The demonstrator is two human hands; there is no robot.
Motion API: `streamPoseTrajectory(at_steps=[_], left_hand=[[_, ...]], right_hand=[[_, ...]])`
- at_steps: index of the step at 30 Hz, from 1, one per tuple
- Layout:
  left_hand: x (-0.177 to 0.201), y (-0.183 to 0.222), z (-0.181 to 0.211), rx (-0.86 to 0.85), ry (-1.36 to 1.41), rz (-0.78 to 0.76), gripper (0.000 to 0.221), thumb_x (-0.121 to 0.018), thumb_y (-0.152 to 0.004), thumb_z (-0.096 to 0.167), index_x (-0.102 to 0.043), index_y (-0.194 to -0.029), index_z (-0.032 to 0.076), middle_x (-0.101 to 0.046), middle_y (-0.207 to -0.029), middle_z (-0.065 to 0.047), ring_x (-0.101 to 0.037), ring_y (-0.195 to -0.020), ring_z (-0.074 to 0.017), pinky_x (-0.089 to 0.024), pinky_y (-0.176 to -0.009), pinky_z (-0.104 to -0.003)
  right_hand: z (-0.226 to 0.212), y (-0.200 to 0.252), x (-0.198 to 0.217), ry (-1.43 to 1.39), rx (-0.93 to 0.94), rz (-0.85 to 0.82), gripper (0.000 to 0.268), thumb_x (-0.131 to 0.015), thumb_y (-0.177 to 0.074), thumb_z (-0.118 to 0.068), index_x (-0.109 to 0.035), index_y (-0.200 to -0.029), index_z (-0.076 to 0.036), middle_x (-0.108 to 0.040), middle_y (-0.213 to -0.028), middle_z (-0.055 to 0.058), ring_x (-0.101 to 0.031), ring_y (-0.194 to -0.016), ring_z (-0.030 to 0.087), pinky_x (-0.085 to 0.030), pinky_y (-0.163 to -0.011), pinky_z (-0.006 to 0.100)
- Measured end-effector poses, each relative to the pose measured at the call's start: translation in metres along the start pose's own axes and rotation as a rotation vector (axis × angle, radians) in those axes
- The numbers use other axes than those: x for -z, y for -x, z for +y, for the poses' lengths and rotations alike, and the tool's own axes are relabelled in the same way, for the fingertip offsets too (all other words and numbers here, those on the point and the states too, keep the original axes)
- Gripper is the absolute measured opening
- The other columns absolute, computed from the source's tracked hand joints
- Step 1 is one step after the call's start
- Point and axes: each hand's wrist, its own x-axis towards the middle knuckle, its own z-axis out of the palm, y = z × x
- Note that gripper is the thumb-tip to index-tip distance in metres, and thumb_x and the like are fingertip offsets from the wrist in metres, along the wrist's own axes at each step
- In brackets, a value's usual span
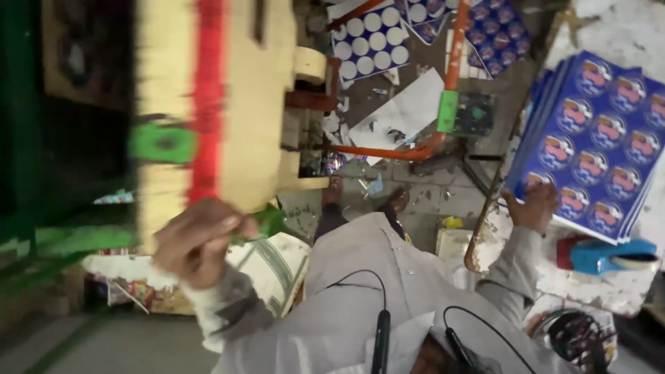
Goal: Feeding sheets of printed labels into a machine for processing.
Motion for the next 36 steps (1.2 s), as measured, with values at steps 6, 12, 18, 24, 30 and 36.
streamPoseTrajectory(at_steps=[6,12,18,24,30,36], left_hand=[[-0.144,0.054,-0.164,0.784,0.294,-0.047,0.023,-0.062,-0.104,0.014,-0.067,-0.124,0.004,-0.076,-0.105,-0.010,-0.074,-0.096,-0.0158,-0.060,-0.086,-0.030],[-0.358,0.170,-0.259,1.281,1.006,-0.557,0.053,-0.063,-0.104,0.041,-0.052,-0.141,0.005,-0.072,-0.128,-0.014,-0.071,-0.107,-0.0227,-0.057,-0.089,-0.036],[-0.458,0.220,-0.256,1.555,0.863,-0.600,0.062,-0.073,-0.088,0.004,-0.047,-0.145,0.004,-0.066,-0.123,-0.013,-0.070,-0.103,-0.0280,-0.060,-0.091,-0.058],[-0.369,0.130,-0.203,0.994,0.795,-0.620,0.059,-0.066,-0.099,-0.001,-0.045,-0.154,-0.001,-0.065,-0.135,-0.011,-0.062,-0.120,-0.0176,-0.051,-0.107,-0.035],[-0.228,0.049,-0.121,1.037,0.798,-0.588,0.053,-0.063,-0.100,0.007,-0.045,-0.149,-0.001,-0.064,-0.131,-0.008,-0.060,-0.117,-0.0170,-0.053,-0.100,-0.038],[-0.068,0.000,-0.069,0.471,0.047,-0.337,0.038,-0.058,-0.111,0.011,-0.052,-0.146,0.000,-0.064,-0.136,-0.010,-0.059,-0.122,-0.0151,-0.050,-0.107,-0.031]], right_hand=[[0.016,-0.005,0.019,-0.053,0.185,0.083,0.037,-0.090,-0.080,-0.033,-0.066,-0.094,-0.009,-0.063,-0.119,0.018,-0.058,-0.116,0.040,-0.046,-0.096,0.054],[-0.059,0.017,0.090,-0.356,0.198,0.291,0.013,-0.077,-0.101,-0.008,-0.066,-0.101,-0.004,-0.068,-0.099,0.015,-0.066,-0.094,0.033,-0.053,-0.089,0.043],[-0.064,0.058,0.111,-0.663,0.292,0.044,0.020,-0.079,-0.096,-0.009,-0.070,-0.113,-0.003,-0.071,-0.118,0.012,-0.068,-0.114,0.031,-0.052,-0.098,0.042],[0.004,0.085,0.047,-0.568,-0.269,0.035,0.042,-0.084,-0.096,-0.014,-0.063,-0.129,0.001,-0.061,-0.100,0.016,-0.056,-0.090,0.029,-0.048,-0.081,0.042],[-0.109,0.044,0.008,-1.697,-0.098,-0.475,0.055,-0.061,-0.100,-0.005,-0.047,-0.153,0.002,-0.056,-0.151,0.013,-0.060,-0.128,0.019,-0.050,-0.109,0.032],[-0.312,-0.016,0.124,-1.826,0.376,-0.580,0.069,-0.062,-0.105,-0.035,-0.043,-0.158,0.005,-0.052,-0.160,0.017,-0.056,-0.144,0.026,-0.046,-0.125,0.041]])
